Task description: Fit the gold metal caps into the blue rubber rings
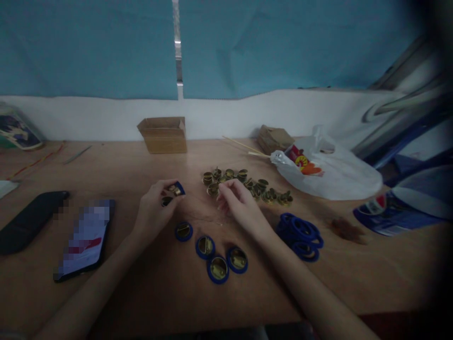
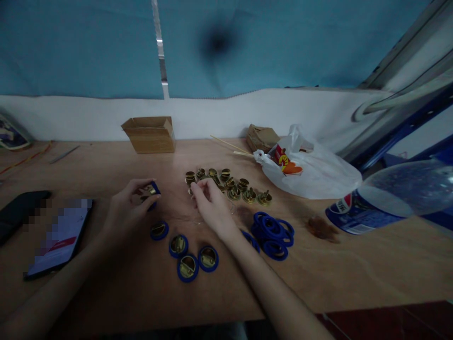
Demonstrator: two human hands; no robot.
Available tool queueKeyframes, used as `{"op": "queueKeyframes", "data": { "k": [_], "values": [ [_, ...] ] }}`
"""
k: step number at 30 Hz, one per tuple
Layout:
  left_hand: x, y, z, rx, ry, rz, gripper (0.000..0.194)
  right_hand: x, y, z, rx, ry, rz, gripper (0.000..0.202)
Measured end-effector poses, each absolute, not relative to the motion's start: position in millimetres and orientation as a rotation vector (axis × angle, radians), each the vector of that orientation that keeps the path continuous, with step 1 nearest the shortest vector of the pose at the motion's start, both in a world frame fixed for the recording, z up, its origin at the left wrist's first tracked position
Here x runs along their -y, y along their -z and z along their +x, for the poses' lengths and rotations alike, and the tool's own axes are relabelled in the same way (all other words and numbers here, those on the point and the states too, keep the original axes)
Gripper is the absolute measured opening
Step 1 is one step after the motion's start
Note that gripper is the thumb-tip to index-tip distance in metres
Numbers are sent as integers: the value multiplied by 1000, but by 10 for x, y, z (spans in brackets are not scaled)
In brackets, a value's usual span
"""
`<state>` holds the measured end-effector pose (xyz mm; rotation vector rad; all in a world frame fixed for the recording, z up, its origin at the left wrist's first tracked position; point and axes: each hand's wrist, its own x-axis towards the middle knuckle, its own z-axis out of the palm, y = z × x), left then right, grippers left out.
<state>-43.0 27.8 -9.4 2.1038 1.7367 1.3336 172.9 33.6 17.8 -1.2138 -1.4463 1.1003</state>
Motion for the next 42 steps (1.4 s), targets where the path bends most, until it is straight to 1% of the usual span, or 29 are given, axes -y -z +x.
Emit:
{"op": "queueKeyframes", "data": {
  "k": [3, 7, 9, 13, 16, 19, 22, 24, 26, 28, 30, 36, 39, 42],
  "values": [
    [-346, 117, -496, -1723, -1278, 2242, 31, -361, -155, 1777, 1512, -926, -1285, 22],
    [-389, 204, -465, -1625, -1172, 2439, 30, -346, -168, 1823, 1704, -500, -1409, 18],
    [-385, 253, -427, -1556, -1085, 2521, 30, -333, -200, 1850, 1752, -359, -1444, 16],
    [-338, 319, -399, -1467, -912, 2638, 40, -332, -255, 1892, 1747, -203, -1487, 25],
    [-308, 341, -428, -1516, -826, 2717, 48, -348, -310, 1908, 1776, -119, -1475, 30],
    [-300, 339, -455, -1625, -818, 2781, 48, -346, -443, 1992, 1790, -29, -1456, 27],
    [-303, 303, -457, -1658, -891, 2794, 43, -259, -630, 2258, 1773, 71, -1581, 23],
    [-304, 266, -447, -1641, -936, 2786, 42, -132, -714, 2528, 1834, 38, -1702, 26],
    [-299, 230, -429, -1593, -977, 2769, 39, 33, -719, 2809, 1918, 27, -1810, 34],
    [-284, 200, -401, -1529, -1026, 2751, 34, 202, -644, 3031, 2037, 63, -1781, 45],
    [-258, 181, -363, -1462, -1059, 2729, 31, 339, -524, 3154, 2074, 64, -1791, 51],
    [-182, 163, -278, -1467, -1094, 2609, 26, 465, -260, 3157, 1965, -19, -1945, 48],
    [-175, 161, -281, -1509, -1081, 2573, 24, 456, -277, 3171, 1935, 60, -1942, 46],
    [-182, 168, -293, -1532, -1059, 2551, 22, 455, -426, 3131, 1899, 114, -1933, 46]
  ]
}}
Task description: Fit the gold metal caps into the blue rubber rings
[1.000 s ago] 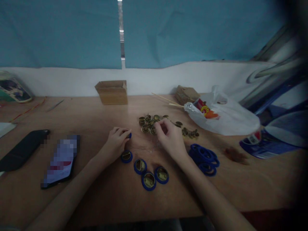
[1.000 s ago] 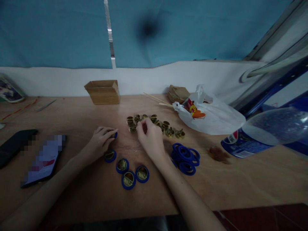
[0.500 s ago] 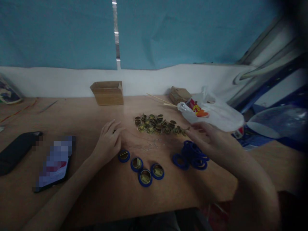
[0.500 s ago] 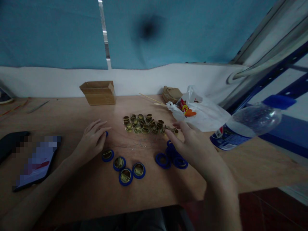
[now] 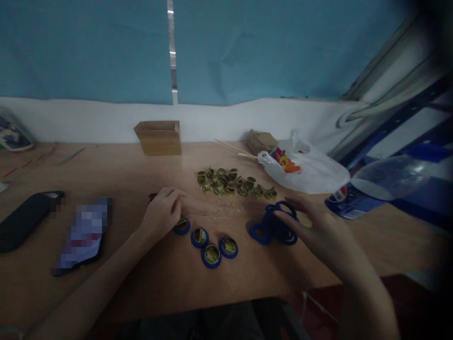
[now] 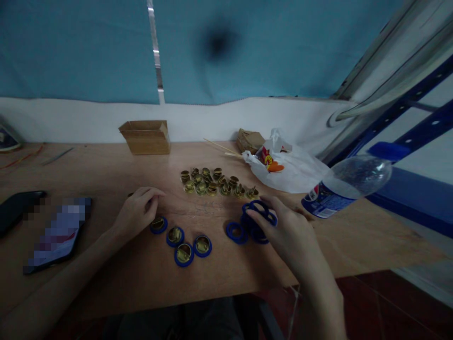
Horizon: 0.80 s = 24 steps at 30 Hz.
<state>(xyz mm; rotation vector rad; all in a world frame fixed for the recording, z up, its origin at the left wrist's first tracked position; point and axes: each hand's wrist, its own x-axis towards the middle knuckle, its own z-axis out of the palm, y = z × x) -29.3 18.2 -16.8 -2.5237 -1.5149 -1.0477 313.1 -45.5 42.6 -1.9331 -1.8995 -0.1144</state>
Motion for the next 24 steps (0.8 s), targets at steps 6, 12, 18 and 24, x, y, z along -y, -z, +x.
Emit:
{"op": "queueKeyframes", "data": {
  "k": [6, 12, 18, 24],
  "values": [
    [-197, 191, -308, 1555, 1040, -2527, 22, 250, -769, 2469, 2008, 175, -1623, 37],
    [-199, 184, -320, 1571, 1047, -2544, 24, -492, -411, 1828, 2471, 10, -1253, 34],
    [-209, 170, -321, 1591, 1063, -2544, 24, -814, -106, 1800, 2456, 99, -1305, 29],
    [-214, 180, -317, 1608, 1095, -2557, 25, -749, -38, 1796, 2394, 177, -1341, 26]
  ]
}}
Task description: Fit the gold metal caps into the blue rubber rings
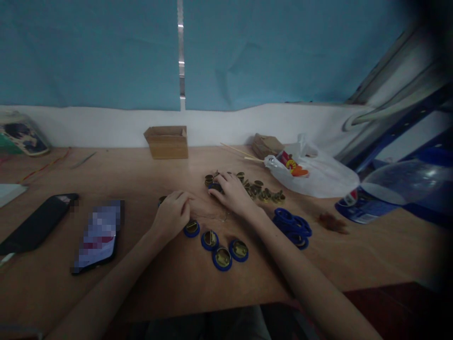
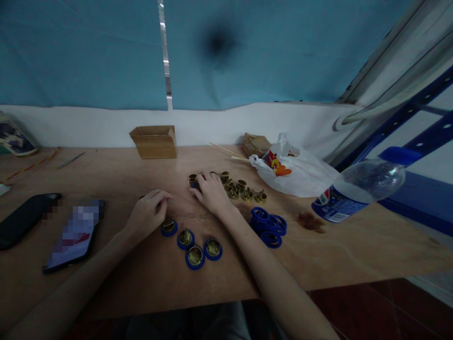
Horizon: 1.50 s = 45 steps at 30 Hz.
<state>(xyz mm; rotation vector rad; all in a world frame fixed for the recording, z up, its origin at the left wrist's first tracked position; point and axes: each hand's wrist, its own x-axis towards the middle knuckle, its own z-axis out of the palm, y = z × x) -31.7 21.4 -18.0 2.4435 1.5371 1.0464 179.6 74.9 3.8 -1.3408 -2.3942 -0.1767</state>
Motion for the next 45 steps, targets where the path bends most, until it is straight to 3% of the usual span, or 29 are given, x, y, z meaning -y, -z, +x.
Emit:
{"op": "queueKeyframes", "data": {
  "k": [3, 10, 18, 23, 29, 38, 45],
  "values": [
    [-216, 178, -324, -1529, -1059, 2409, 24, -769, -27, 1786, 2390, 180, -1348, 13],
    [-200, 106, -317, -1444, -1154, 2237, 20, -724, -115, 1793, 2399, 167, -1274, 5],
    [-131, -27, -193, -1120, -1214, 1560, 34, -348, -336, 1720, 2302, -81, -957, 13],
    [-110, -91, -140, -956, -1117, 1187, 38, -193, -224, 1666, 2361, 67, -986, 26],
    [-76, -158, -126, -901, -1119, 1179, 39, -154, -129, 1655, 2264, 173, -931, 29],
    [-104, -90, -131, -972, -1155, 1212, 40, -191, -156, 1601, 2068, -373, -883, 21],
    [-88, -125, -121, -1015, -1168, 1205, 38, -192, -211, 1614, 1961, -409, -1108, 14]
  ]
}}
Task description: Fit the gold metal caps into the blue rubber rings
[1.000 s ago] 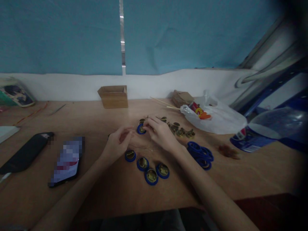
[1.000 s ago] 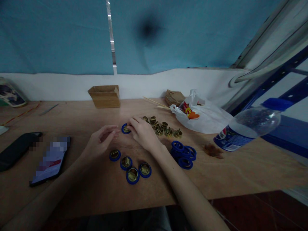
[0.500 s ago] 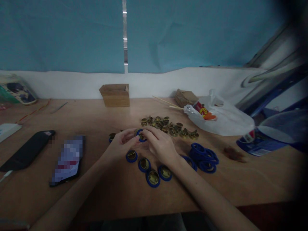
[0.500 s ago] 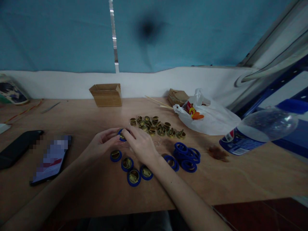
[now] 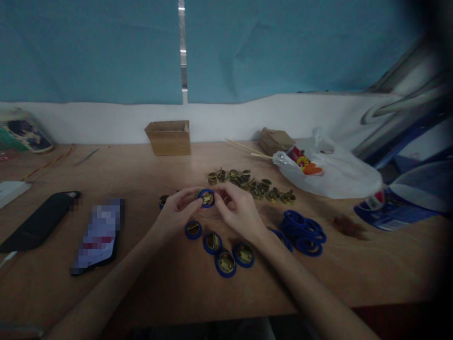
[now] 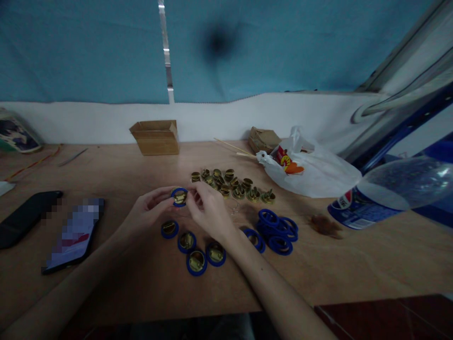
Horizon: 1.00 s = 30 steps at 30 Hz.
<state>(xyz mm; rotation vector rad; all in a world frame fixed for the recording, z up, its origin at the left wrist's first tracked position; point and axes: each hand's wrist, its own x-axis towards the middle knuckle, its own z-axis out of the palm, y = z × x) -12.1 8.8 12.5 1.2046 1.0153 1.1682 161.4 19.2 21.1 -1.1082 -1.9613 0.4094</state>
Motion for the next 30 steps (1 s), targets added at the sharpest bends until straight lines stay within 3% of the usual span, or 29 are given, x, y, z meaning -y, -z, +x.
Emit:
{"op": "queueKeyframes", "data": {
  "k": [10, 30],
  "values": [
    [-100, -70, -123, -1028, -1128, 1196, 38, -268, -238, 1686, 2007, -690, -1121, 19],
    [-107, -36, -110, -989, -1143, 1182, 35, -304, -93, 1612, 1951, -585, -1015, 22]
  ]
}}
